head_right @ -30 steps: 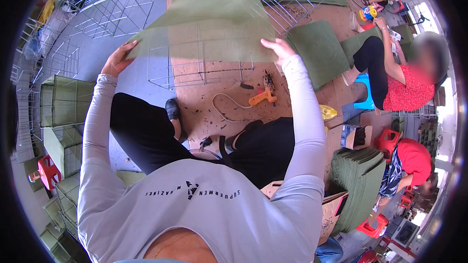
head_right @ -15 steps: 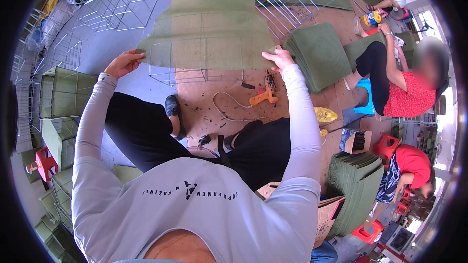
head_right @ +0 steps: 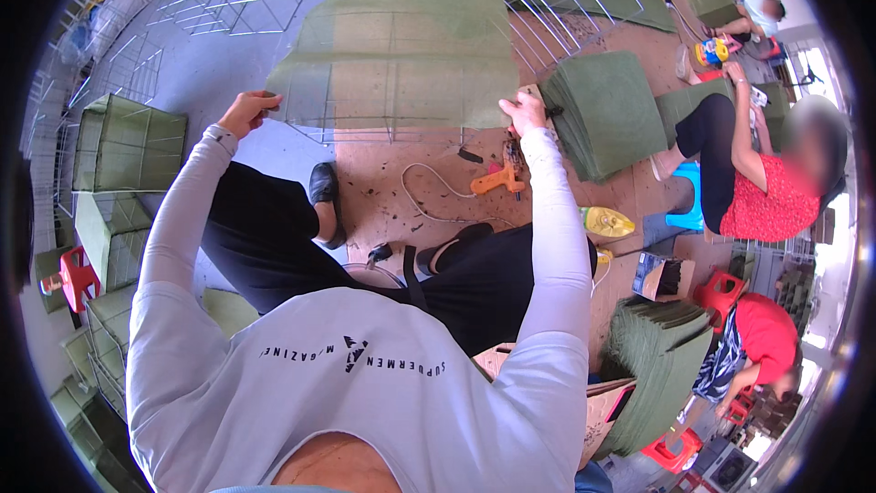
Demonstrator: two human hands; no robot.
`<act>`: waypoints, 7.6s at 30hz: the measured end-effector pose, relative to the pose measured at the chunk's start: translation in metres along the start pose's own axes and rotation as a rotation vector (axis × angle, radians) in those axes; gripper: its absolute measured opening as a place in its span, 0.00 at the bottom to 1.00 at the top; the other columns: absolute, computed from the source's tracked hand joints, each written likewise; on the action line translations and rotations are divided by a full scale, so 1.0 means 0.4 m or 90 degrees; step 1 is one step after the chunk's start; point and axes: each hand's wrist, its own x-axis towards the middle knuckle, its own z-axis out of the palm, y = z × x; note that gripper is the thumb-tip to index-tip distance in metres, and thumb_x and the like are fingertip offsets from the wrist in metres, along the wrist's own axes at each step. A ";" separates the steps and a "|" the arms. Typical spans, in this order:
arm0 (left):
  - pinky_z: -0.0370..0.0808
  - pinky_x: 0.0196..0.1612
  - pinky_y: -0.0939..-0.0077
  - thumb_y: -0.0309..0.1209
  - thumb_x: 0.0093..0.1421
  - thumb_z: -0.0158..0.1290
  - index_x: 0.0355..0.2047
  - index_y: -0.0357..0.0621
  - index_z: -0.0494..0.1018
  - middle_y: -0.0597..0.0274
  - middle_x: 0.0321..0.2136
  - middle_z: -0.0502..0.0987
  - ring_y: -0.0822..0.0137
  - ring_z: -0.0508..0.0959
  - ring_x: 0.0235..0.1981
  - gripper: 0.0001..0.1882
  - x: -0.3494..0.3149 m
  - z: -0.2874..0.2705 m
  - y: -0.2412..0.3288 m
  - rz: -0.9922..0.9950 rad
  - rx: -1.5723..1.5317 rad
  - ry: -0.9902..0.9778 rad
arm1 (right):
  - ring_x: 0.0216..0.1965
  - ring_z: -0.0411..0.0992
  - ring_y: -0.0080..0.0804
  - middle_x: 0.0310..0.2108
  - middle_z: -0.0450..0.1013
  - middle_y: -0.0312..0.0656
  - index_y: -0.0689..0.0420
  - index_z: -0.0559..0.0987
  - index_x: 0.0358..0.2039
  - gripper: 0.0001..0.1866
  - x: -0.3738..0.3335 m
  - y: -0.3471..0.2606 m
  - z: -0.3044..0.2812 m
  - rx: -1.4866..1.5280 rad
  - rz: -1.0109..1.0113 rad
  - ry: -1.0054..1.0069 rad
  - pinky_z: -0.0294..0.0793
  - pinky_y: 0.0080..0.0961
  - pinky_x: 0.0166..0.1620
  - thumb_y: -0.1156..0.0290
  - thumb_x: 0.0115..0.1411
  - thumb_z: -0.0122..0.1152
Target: Using a glue gun to attach green fabric to a wire lamp shade frame.
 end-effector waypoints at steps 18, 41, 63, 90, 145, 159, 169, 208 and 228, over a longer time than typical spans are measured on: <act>0.67 0.19 0.84 0.29 0.52 0.55 0.27 0.44 0.72 0.69 0.22 0.73 0.77 0.70 0.19 0.04 0.260 -0.102 0.207 0.184 -0.333 -0.241 | 0.19 0.62 0.21 0.21 0.65 0.30 0.57 0.71 0.27 0.09 0.248 -0.251 -0.094 -0.001 -0.116 0.117 0.63 0.22 0.20 0.68 0.51 0.61; 0.69 0.24 0.88 0.31 0.55 0.52 0.30 0.45 0.71 0.70 0.23 0.73 0.79 0.71 0.22 0.04 0.073 0.010 0.035 0.040 -0.243 -0.046 | 0.25 0.67 0.22 0.30 0.69 0.35 0.60 0.69 0.39 0.13 0.046 -0.076 -0.022 0.380 0.086 -0.060 0.68 0.19 0.25 0.72 0.53 0.57; 0.65 0.23 0.85 0.28 0.52 0.54 0.30 0.42 0.74 0.70 0.20 0.72 0.78 0.68 0.19 0.05 0.052 0.026 -0.092 0.003 -0.079 0.017 | 0.17 0.64 0.14 0.19 0.67 0.28 0.55 0.72 0.28 0.06 -0.035 -0.001 -0.039 0.219 0.154 -0.124 0.61 0.09 0.17 0.73 0.51 0.61; 0.64 0.30 0.80 0.28 0.49 0.57 0.29 0.47 0.74 0.72 0.24 0.72 0.76 0.70 0.27 0.06 0.051 0.021 -0.109 -0.018 0.031 0.025 | 0.19 0.67 0.16 0.22 0.71 0.31 0.55 0.72 0.31 0.08 -0.020 0.061 -0.007 0.132 0.187 -0.135 0.63 0.12 0.17 0.75 0.50 0.61; 0.64 0.29 0.72 0.27 0.50 0.55 0.31 0.47 0.74 0.71 0.26 0.76 0.76 0.76 0.27 0.07 0.023 0.007 -0.100 -0.135 0.057 0.040 | 0.19 0.66 0.16 0.22 0.69 0.30 0.55 0.72 0.30 0.06 -0.017 0.064 0.004 0.154 0.181 -0.185 0.60 0.11 0.18 0.74 0.51 0.59; 0.65 0.32 0.75 0.32 0.51 0.53 0.34 0.49 0.73 0.74 0.29 0.75 0.77 0.75 0.32 0.09 0.036 -0.006 -0.111 -0.154 0.099 -0.007 | 0.20 0.68 0.17 0.22 0.69 0.30 0.54 0.71 0.28 0.08 -0.018 0.057 0.006 0.145 0.190 -0.181 0.61 0.12 0.19 0.75 0.49 0.62; 0.63 0.31 0.73 0.29 0.51 0.52 0.33 0.48 0.73 0.73 0.28 0.76 0.77 0.75 0.30 0.07 0.025 0.001 -0.098 -0.149 0.059 0.019 | 0.20 0.68 0.17 0.21 0.70 0.30 0.53 0.71 0.28 0.08 -0.031 0.036 0.000 0.142 0.199 -0.181 0.63 0.12 0.19 0.75 0.49 0.62; 0.63 0.30 0.68 0.31 0.49 0.53 0.32 0.46 0.74 0.71 0.25 0.75 0.75 0.75 0.27 0.09 0.070 0.006 -0.124 -0.111 0.212 0.020 | 0.20 0.70 0.16 0.22 0.71 0.30 0.54 0.72 0.26 0.06 -0.014 0.101 0.026 0.095 0.107 -0.152 0.65 0.10 0.19 0.73 0.50 0.62; 0.69 0.15 0.73 0.30 0.45 0.55 0.18 0.38 0.75 0.68 0.14 0.74 0.74 0.72 0.14 0.07 0.100 -0.008 -0.159 -0.006 0.277 0.065 | 0.21 0.71 0.18 0.23 0.73 0.34 0.56 0.73 0.28 0.07 -0.002 0.110 0.030 0.068 0.098 -0.187 0.68 0.13 0.21 0.71 0.50 0.62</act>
